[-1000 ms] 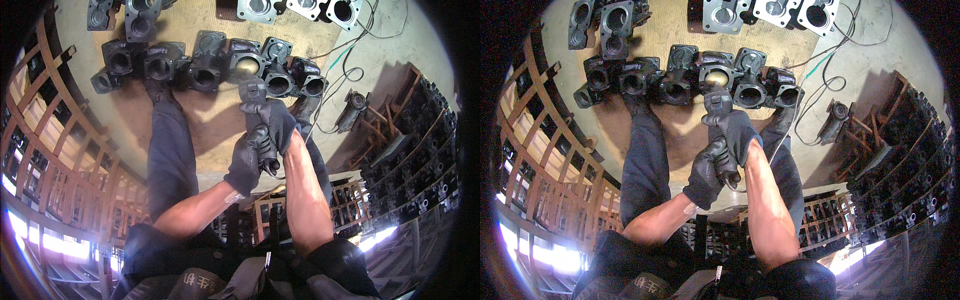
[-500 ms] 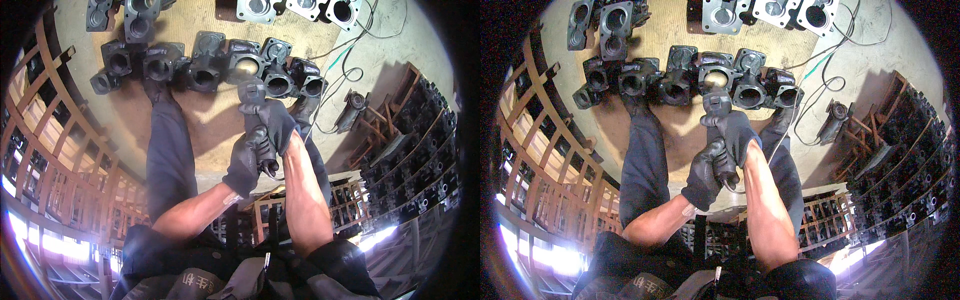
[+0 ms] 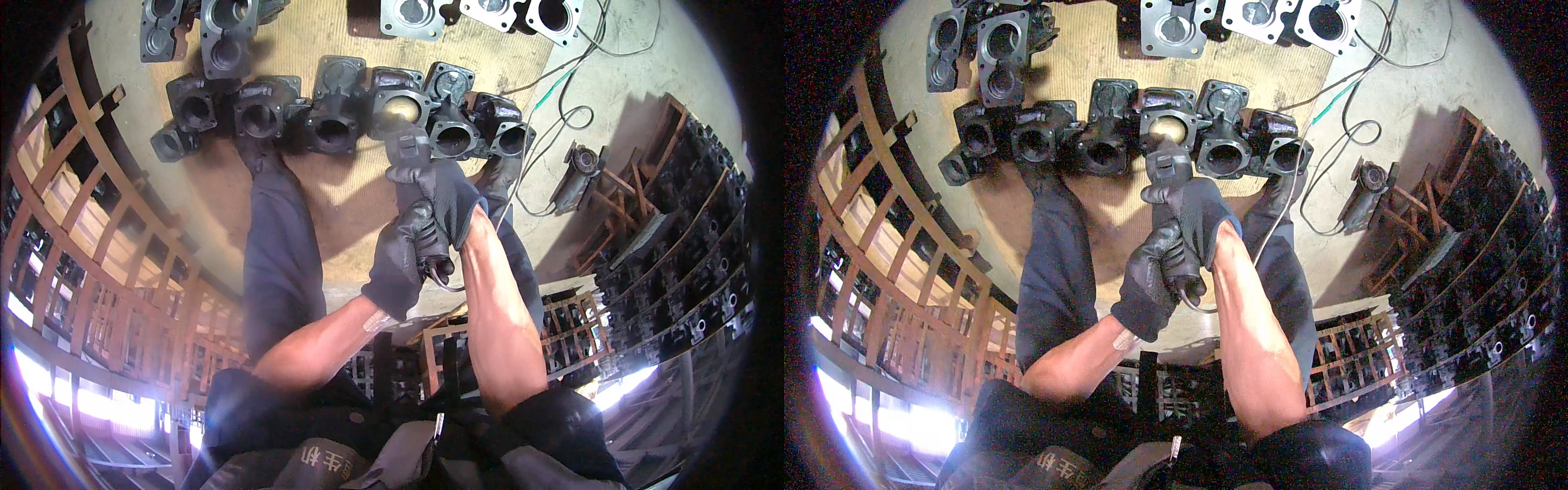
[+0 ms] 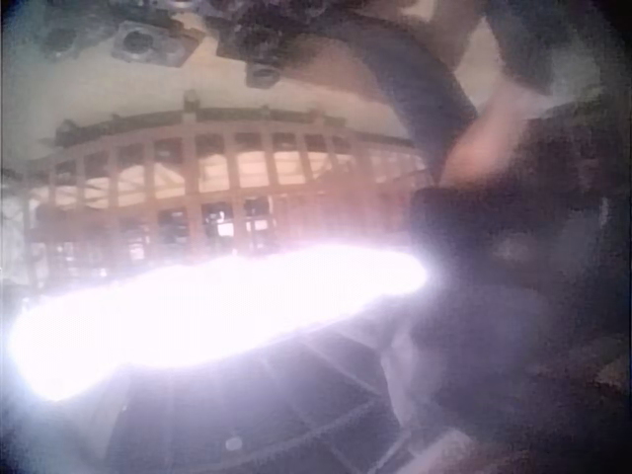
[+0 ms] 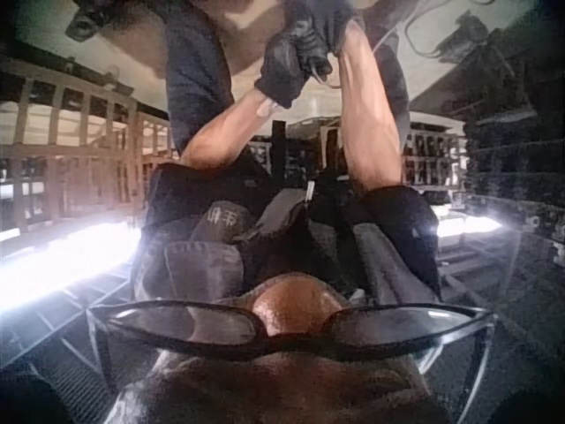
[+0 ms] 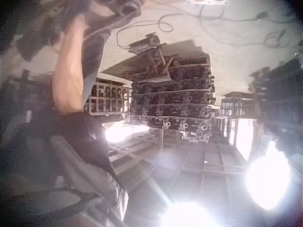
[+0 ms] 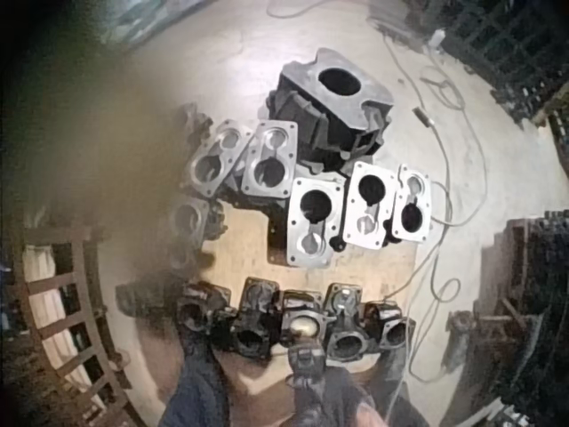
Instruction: The person uses a handheld angle grinder to smooth the inner surfaces of several metal engine parts arranged on the floor. They systematically move from one part to the next, grinding the interior and edges while sitting on the ground.
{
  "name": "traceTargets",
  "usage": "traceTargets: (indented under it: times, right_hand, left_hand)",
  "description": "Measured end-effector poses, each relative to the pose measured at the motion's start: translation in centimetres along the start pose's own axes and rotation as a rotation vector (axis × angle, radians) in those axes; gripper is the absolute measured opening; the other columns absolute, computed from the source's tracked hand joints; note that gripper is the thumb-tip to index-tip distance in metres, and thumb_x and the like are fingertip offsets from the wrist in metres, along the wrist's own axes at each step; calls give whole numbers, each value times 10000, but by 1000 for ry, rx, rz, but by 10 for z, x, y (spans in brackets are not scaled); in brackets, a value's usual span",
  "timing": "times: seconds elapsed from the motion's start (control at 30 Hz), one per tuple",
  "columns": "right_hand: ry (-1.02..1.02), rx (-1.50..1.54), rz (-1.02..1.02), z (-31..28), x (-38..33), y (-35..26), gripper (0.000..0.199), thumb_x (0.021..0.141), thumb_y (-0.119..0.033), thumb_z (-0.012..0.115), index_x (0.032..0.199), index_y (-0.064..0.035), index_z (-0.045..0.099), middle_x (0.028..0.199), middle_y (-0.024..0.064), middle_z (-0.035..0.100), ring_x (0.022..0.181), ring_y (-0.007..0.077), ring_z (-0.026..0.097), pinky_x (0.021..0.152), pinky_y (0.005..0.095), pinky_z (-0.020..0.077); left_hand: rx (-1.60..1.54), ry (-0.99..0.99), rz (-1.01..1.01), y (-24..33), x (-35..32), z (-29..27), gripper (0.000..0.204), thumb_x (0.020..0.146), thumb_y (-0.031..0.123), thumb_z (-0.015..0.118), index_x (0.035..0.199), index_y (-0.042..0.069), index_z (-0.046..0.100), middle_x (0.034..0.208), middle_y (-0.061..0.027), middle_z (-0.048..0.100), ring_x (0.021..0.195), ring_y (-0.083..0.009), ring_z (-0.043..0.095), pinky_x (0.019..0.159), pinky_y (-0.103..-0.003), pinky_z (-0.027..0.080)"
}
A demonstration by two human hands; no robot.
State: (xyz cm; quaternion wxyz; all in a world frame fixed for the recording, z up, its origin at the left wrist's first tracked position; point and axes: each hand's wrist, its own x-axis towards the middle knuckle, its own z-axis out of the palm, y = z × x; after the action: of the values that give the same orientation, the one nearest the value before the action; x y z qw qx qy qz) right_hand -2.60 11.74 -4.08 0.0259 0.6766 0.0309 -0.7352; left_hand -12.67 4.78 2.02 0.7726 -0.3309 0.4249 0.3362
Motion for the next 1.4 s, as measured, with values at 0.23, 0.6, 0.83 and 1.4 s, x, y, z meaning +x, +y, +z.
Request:
traceTargets:
  times: [0.23, 0.6, 0.83, 1.4]
  right_hand:
    - [20, 56, -28, 2, 5, -2, 221, 739, -159, 743, 892, -16, 673, 727, 19, 605, 574, 122, 521, 529, 272, 434]
    - [31, 55, -21, 2, 24, -21, 231, 702, -182, 759, 823, -16, 654, 707, 33, 569, 558, 161, 463, 516, 352, 390]
    - [41, 107, 58, 6, -6, -19, 195, 711, -166, 767, 769, -29, 640, 624, 14, 538, 524, 157, 423, 507, 338, 376]
    - [-15, 44, -40, 0, 2, -16, 284, 742, -133, 739, 993, -23, 666, 839, 16, 631, 678, 110, 535, 612, 267, 448]
  left_hand:
    - [125, 87, 21, 5, 3, 8, 176, 924, 262, 491, 947, 92, 532, 717, -19, 557, 545, -160, 567, 459, -359, 539]
    - [137, 118, 31, 21, 30, 7, 241, 937, 318, 476, 974, 91, 547, 734, -13, 579, 552, -169, 577, 441, -362, 524]
    - [90, 69, 43, 5, 11, 1, 209, 931, 284, 475, 962, 88, 539, 731, -30, 574, 548, -177, 574, 457, -371, 534]
    - [79, 86, 24, 5, 18, 0, 196, 946, 282, 474, 970, 101, 545, 744, -4, 562, 573, -142, 561, 496, -333, 514]
